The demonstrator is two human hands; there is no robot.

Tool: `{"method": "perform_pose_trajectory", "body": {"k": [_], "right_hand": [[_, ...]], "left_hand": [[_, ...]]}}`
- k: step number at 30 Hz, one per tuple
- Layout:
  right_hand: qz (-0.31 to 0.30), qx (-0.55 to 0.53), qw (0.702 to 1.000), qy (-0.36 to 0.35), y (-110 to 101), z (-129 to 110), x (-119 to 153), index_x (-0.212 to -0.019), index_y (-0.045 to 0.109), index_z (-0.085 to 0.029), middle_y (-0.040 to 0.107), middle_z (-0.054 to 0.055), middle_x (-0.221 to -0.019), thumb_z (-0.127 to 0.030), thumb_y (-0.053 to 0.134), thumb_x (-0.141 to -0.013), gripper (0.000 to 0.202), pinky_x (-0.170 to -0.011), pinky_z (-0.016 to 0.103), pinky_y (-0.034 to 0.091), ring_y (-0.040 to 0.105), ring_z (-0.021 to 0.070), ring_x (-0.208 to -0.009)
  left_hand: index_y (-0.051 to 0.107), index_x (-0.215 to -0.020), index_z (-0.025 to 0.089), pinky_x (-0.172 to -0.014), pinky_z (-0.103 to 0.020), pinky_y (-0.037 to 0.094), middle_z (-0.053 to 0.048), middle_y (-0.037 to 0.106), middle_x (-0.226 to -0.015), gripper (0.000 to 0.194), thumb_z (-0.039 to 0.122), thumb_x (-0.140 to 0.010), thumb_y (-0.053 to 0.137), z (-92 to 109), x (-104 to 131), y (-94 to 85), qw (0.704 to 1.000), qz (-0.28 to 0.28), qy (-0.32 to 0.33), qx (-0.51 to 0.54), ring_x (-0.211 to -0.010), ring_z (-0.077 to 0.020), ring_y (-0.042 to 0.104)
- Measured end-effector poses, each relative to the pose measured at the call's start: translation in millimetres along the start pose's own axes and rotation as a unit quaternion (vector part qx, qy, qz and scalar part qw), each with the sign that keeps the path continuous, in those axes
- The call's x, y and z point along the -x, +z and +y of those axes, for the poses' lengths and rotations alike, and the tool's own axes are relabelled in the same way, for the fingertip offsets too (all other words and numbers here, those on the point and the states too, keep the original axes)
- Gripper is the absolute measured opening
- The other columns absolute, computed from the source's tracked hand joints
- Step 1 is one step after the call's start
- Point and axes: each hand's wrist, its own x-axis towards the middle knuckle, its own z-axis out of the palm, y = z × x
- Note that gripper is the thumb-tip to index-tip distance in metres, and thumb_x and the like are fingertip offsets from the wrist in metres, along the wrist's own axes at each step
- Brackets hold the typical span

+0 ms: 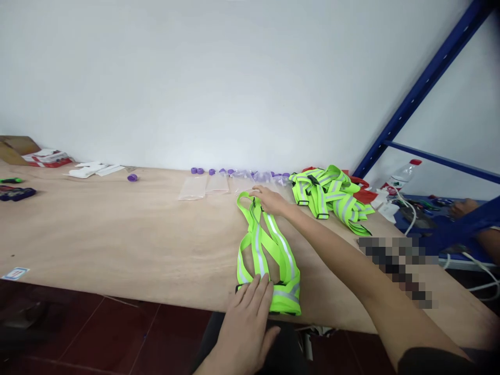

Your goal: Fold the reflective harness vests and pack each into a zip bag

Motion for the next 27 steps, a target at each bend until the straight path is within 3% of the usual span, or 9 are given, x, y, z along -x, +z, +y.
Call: {"method": "perform_pose_trajectory", "body": {"k": [3,6,8,15,18,20,23,27], "right_hand": [[-0.065,0.021,0.997,-0.02,3,4,-30,-0.108,0.069,-0.021,0.055,0.011,-0.143,-0.003,0.062,-0.072,0.041,-0.089,0.032,0.05,0.056,0.0279,-0.125],[-0.121,0.025,0.992,-0.013,-3,8,-47,-0.092,0.069,-0.018,0.07,0.013,-0.114,-0.008,0.067,-0.068,0.026,-0.078,0.03,0.051,0.066,0.0282,-0.105],[-0.146,0.012,0.989,0.004,-17,14,-55,-0.092,0.066,-0.018,0.072,0.01,-0.099,-0.011,0.066,-0.069,0.023,-0.071,0.029,0.051,0.068,0.026,-0.092],[-0.227,-0.082,0.969,0.061,-72,13,-63,-0.091,0.058,-0.02,0.07,0.005,-0.084,-0.014,0.057,-0.078,0.015,-0.06,0.027,0.051,0.068,0.0177,-0.066],[-0.218,-0.064,0.972,0.063,-80,5,-56,-0.101,0.06,-0.022,0.069,0.004,-0.081,-0.019,0.059,-0.08,0.022,-0.061,0.029,0.048,0.066,0.0196,-0.066],[-0.192,-0.015,0.981,0.029,-78,3,-50,-0.111,0.06,-0.023,0.07,0.006,-0.088,-0.024,0.059,-0.081,0.029,-0.065,0.03,0.046,0.066,0.0214,-0.072],[-0.149,0.059,0.987,-0.028,-68,4,-44,-0.123,0.056,-0.022,0.07,0.008,-0.09,-0.03,0.056,-0.087,0.037,-0.064,0.03,0.042,0.064,0.0238,-0.075],[-0.11,0.119,0.986,-0.036,-54,6,-37,-0.139,0.042,-0.014,0.069,0.008,-0.079,-0.035,0.052,-0.093,0.052,-0.056,0.029,0.034,0.059,0.0235,-0.063]], "left_hand": [[0.03,-0.157,0.014,-0.111,-0.041,0.039,-0.01,0.036,-0.16,0.074,0.055,-0.098,0.049,-4,-1,12.9,1.0,0.015,0.011,-0.01,-0.145,-0.0286,0.04],[0.035,-0.154,0.012,-0.107,-0.039,0.043,-0.013,0.042,-0.156,0.079,0.061,-0.095,0.052,-6,-2,23.5,0.999,0.037,0.02,-0.028,-0.141,-0.0292,0.045],[0.038,-0.152,0.01,-0.105,-0.039,0.044,-0.014,0.045,-0.154,0.079,0.061,-0.094,0.054,-7,-3,25.8,0.998,0.051,0.028,-0.038,-0.139,-0.0292,0.049],[0.037,-0.152,0.006,-0.106,-0.039,0.042,-0.014,0.043,-0.155,0.079,0.058,-0.095,0.054,-7,-3,20.3,0.997,0.064,0.041,-0.027,-0.14,-0.0298,0.047],[0.036,-0.152,0.005,-0.106,-0.039,0.04,-0.014,0.043,-0.156,0.078,0.056,-0.096,0.053,-7,-3,20.3,0.997,0.065,0.041,-0.026,-0.14,-0.0288,0.046],[0.038,-0.151,0.005,-0.106,-0.038,0.04,-0.013,0.045,-0.155,0.076,0.056,-0.096,0.053,-6,-3,20.4,0.996,0.074,0.04,-0.029,-0.14,-0.0283,0.046],[0.044,-0.148,0.005,-0.105,-0.038,0.04,-0.013,0.049,-0.152,0.072,0.055,-0.096,0.052,-5,-4,20.2,0.994,0.09,0.038,-0.039,-0.136,-0.0279,0.049],[0.043,-0.149,0.011,-0.101,-0.039,0.042,-0.013,0.055,-0.148,0.072,0.054,-0.093,0.057,-4,-4,19.1,0.993,0.103,0.034,-0.05,-0.13,-0.029,0.054]]}}
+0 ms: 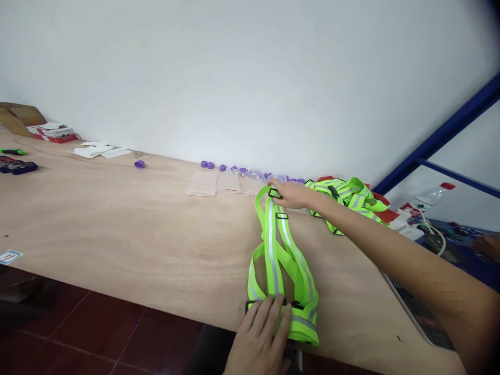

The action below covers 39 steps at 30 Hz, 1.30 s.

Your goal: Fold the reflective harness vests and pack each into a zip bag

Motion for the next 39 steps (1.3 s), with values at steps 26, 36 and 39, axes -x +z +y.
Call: {"method": "perform_pose_trajectory", "body": {"k": [26,36,39], "right_hand": [[0.037,-0.12,0.992,-0.007,-7,32,-50,-0.108,0.076,-0.018,0.075,0.005,-0.101,-0.028,0.068,-0.074,0.036,-0.073,0.027,0.044,0.063,0.0207,-0.088],[0.046,-0.142,0.988,0.038,2,45,-75,-0.105,0.077,-0.017,0.074,0.007,-0.104,-0.025,0.071,-0.074,0.032,-0.072,0.027,0.045,0.063,0.0215,-0.091],[0.045,-0.143,0.988,0.045,6,51,-85,-0.105,0.077,-0.016,0.074,0.009,-0.106,-0.022,0.07,-0.074,0.033,-0.071,0.028,0.046,0.064,0.0213,-0.091]], "left_hand": [[0.059,-0.136,0.025,-0.095,-0.039,0.044,-0.011,0.066,-0.129,0.045,0.019,-0.093,0.047,2,-6,-17.6,0.995,0.032,-0.035,0.092,-0.116,-0.026,0.06],[0.064,-0.131,0.029,-0.092,-0.035,0.046,-0.006,0.07,-0.126,0.036,0.029,-0.099,0.048,5,-2,-6.3,0.992,0.09,-0.053,0.068,-0.11,-0.0231,0.064],[0.06,-0.137,0.031,-0.093,-0.035,0.046,-0.006,0.067,-0.132,0.04,0.026,-0.099,0.049,3,3,0.4,0.995,0.075,-0.042,0.051,-0.114,-0.023,0.063]]}}
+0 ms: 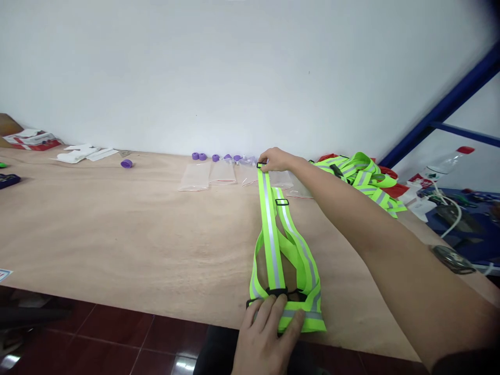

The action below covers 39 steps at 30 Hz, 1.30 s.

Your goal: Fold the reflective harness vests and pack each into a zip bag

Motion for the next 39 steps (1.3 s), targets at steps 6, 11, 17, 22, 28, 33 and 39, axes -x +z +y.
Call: {"method": "perform_pose_trajectory", "body": {"k": [6,11,17,22,28,33,39], "right_hand": [[-0.021,-0.005,1.0,0.004,10,5,-11,-0.106,0.076,-0.013,0.075,0.01,-0.108,-0.018,0.068,-0.075,0.033,-0.073,0.029,0.048,0.066,0.0217,-0.09],[-0.068,-0.014,0.997,-0.018,44,-6,-3,-0.106,0.077,-0.017,0.077,0.007,-0.108,-0.017,0.071,-0.073,0.034,-0.077,0.025,0.049,0.069,0.0215,-0.095],[-0.067,-0.018,0.997,-0.021,66,-10,17,-0.118,0.072,-0.018,0.073,0.008,-0.122,-0.024,0.071,-0.078,0.041,-0.082,0.025,0.049,0.068,0.0235,-0.103],[-0.051,-0.009,0.999,0.013,40,5,62,-0.121,0.068,-0.016,0.07,0.012,-0.123,-0.04,0.067,-0.085,0.043,-0.081,0.03,0.048,0.067,0.0267,-0.103],[-0.143,0.014,0.989,0.034,42,26,115,-0.093,0.073,-0.019,0.073,0.005,-0.092,-0.033,0.08,-0.068,0.03,-0.064,0.027,0.041,0.065,0.0229,-0.079],[-0.145,0.027,0.989,0.018,59,22,119,-0.08,0.066,-0.019,0.068,0.003,-0.081,-0.03,0.068,-0.076,0.011,-0.059,0.027,0.032,0.058,0.0187,-0.071],[-0.118,0.039,0.992,0.027,52,12,113,-0.083,0.063,-0.019,0.068,0.005,-0.083,-0.023,0.07,-0.071,0.015,-0.059,0.027,0.031,0.058,0.0192,-0.072]], "left_hand": [[0.051,-0.146,0.03,-0.096,-0.033,0.047,-0.007,0.064,-0.137,0.046,0.029,-0.101,0.047,-8,1,-3.2,0.998,-0.048,0.038,-0.018,-0.118,-0.023,0.061],[0.058,-0.14,0.032,-0.095,-0.033,0.045,-0.005,0.067,-0.129,0.04,0.026,-0.102,0.047,-8,-8,-5.7,1.0,-0.005,0.025,-0.008,-0.115,-0.0211,0.06],[0.065,-0.13,0.031,-0.089,-0.032,0.044,-0.005,0.07,-0.118,0.034,0.033,-0.103,0.045,-11,-19,-13.0,0.999,0.022,0.031,0.02,-0.106,-0.0202,0.059],[0.062,-0.133,0.029,-0.091,-0.033,0.045,-0.007,0.067,-0.125,0.035,0.026,-0.101,0.048,-17,-14,-17.6,0.998,-0.021,0.05,0.025,-0.111,-0.0217,0.058],[0.05,-0.145,0.028,-0.098,-0.039,0.045,-0.01,0.06,-0.138,0.048,0.024,-0.097,0.053,-18,-6,-20.2,0.992,-0.103,0.043,0.058,-0.124,-0.0264,0.054],[0.05,-0.145,0.029,-0.097,-0.041,0.047,-0.014,0.049,-0.15,0.05,0.024,-0.096,0.054,-17,-9,-25.2,0.989,-0.122,0.038,0.07,-0.13,-0.0293,0.052],[0.054,-0.141,0.028,-0.095,-0.045,0.049,-0.014,0.058,-0.14,0.052,0.017,-0.09,0.059,-17,-18,-33.2,0.982,-0.157,0.031,0.1,-0.124,-0.0309,0.056]]}}
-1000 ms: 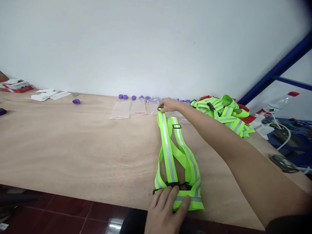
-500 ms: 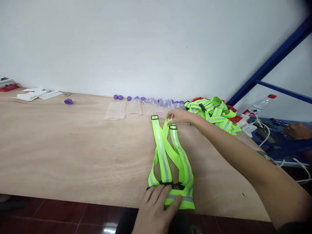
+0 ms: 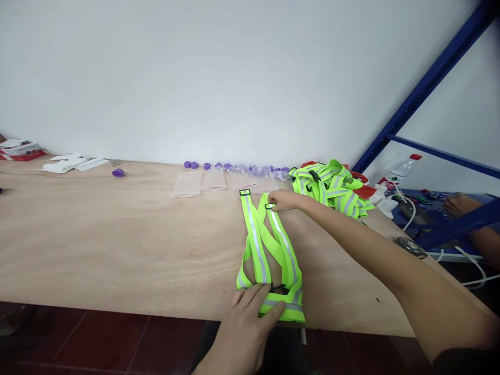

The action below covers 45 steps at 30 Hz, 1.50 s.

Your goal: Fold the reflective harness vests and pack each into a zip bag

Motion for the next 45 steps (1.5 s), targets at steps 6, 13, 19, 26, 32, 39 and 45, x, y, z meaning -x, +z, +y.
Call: {"method": "perform_pose_trajectory", "body": {"k": [6,13,19,26,32,39,45], "right_hand": [[0.037,-0.03,0.999,0.02,-47,4,5,-0.098,0.062,-0.02,0.07,0.006,-0.099,-0.028,0.069,-0.076,0.024,-0.062,0.025,0.037,0.061,0.0192,-0.08],[0.043,-0.055,0.995,0.069,-78,10,3,-0.094,0.065,-0.019,0.071,0.007,-0.097,-0.028,0.073,-0.073,0.024,-0.061,0.026,0.041,0.063,0.0181,-0.073],[0.066,-0.083,0.989,0.098,-76,22,-8,-0.097,0.066,-0.018,0.071,0.009,-0.103,-0.028,0.074,-0.073,0.027,-0.056,0.025,0.046,0.065,0.0184,-0.074],[0.086,-0.116,0.983,0.117,-74,35,-29,-0.1,0.068,-0.018,0.071,0.01,-0.108,-0.03,0.077,-0.074,0.031,-0.057,0.023,0.052,0.067,0.019,-0.081],[0.097,-0.13,0.978,0.13,-76,42,-38,-0.102,0.068,-0.016,0.07,0.01,-0.109,-0.028,0.076,-0.075,0.03,-0.058,0.023,0.054,0.067,0.0203,-0.085],[0.067,-0.132,0.981,0.124,-55,41,-39,-0.102,0.068,-0.016,0.071,0.01,-0.108,-0.026,0.074,-0.077,0.027,-0.059,0.023,0.052,0.067,0.0185,-0.082],[0.043,-0.082,0.991,0.094,-23,32,-37,-0.099,0.068,-0.018,0.072,0.007,-0.101,-0.029,0.076,-0.075,0.028,-0.066,0.025,0.046,0.066,0.0183,-0.081]], "left_hand": [[0.056,-0.138,0.027,-0.095,-0.046,0.05,-0.013,0.059,-0.14,0.053,0.013,-0.087,0.059,3,-3,-5.0,1.0,-0.004,0.0,0.013,-0.123,-0.0308,0.057],[0.057,-0.137,0.025,-0.093,-0.048,0.05,-0.014,0.06,-0.138,0.052,0.016,-0.085,0.059,4,-1,5.4,1.0,0.022,0.005,-0.005,-0.12,-0.0325,0.058],[0.062,-0.13,0.025,-0.087,-0.042,0.052,-0.012,0.062,-0.136,0.043,0.018,-0.088,0.058,1,-2,7.1,0.998,0.055,0.02,-0.005,-0.113,-0.0287,0.061],[0.066,-0.124,0.023,-0.083,-0.036,0.051,-0.011,0.066,-0.13,0.032,0.019,-0.095,0.053,-6,-4,7.5,0.993,0.097,0.051,-0.032,-0.107,-0.025,0.061],[0.065,-0.126,0.024,-0.081,-0.033,0.048,-0.011,0.064,-0.13,0.03,0.024,-0.097,0.056,-9,-4,6.7,0.995,0.085,0.049,-0.031,-0.105,-0.0236,0.06],[0.066,-0.124,0.023,-0.081,-0.035,0.048,-0.012,0.064,-0.13,0.029,0.026,-0.097,0.056,-8,-5,2.6,0.996,0.076,0.042,-0.012,-0.104,-0.0238,0.061],[0.065,-0.124,0.025,-0.085,-0.034,0.048,-0.009,0.065,-0.13,0.03,0.021,-0.096,0.056,-10,-3,-3.2,0.996,0.07,0.055,0.002,-0.107,-0.0224,0.061]]}}
